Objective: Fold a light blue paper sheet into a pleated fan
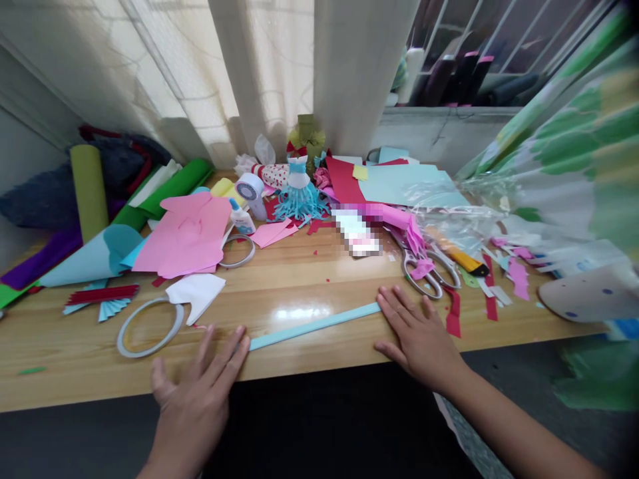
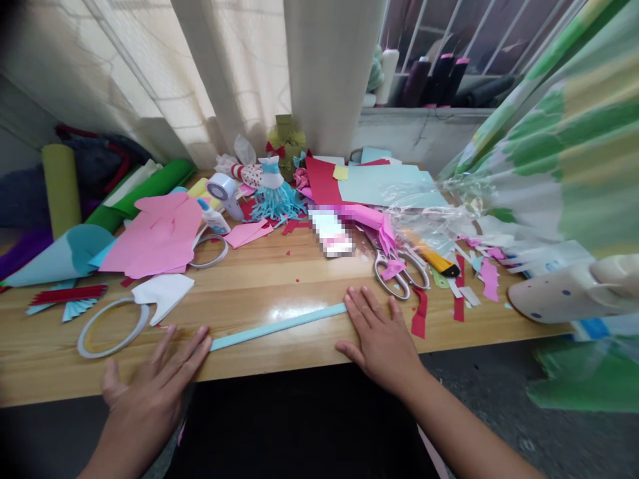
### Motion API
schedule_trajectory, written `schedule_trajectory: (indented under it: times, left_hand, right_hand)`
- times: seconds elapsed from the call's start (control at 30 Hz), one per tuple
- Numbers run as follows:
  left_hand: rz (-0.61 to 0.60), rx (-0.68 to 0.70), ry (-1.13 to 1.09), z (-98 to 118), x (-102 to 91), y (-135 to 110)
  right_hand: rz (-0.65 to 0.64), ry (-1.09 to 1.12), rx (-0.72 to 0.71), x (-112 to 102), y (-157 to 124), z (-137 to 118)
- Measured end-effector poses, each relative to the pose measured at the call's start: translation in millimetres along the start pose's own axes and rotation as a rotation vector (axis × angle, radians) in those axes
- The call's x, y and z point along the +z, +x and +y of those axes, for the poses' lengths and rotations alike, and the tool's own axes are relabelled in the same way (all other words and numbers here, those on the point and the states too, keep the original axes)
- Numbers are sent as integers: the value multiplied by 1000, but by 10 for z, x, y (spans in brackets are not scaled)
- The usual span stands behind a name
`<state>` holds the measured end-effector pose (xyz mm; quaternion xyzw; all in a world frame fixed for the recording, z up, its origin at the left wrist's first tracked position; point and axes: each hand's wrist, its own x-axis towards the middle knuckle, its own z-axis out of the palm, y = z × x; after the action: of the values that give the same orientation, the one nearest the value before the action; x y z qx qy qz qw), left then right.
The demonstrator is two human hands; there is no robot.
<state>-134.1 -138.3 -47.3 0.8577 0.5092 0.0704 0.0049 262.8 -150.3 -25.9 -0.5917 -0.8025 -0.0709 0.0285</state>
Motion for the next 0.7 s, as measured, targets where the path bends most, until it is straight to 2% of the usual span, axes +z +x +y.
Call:
schedule_trajectory:
  times: [0.13, 0.3, 0.43, 0.57, 0.7]
  left_hand:
    - [5, -106, 41, 89, -129, -33]
    - [17, -96, 78, 312, -286, -57]
    - [49, -89, 81, 344, -270, -64]
    - [98, -96, 62, 318, -190, -75]
    - [161, -61, 63, 268, -193, -52]
  right_hand:
    - [24, -16, -8, 6, 23, 9]
    - [152, 36, -63, -1, 140, 91]
    - [257, 157, -186, -49, 252, 56]
    - [217, 214, -317, -123, 322, -75]
    - [179, 207, -355, -170, 353, -97]
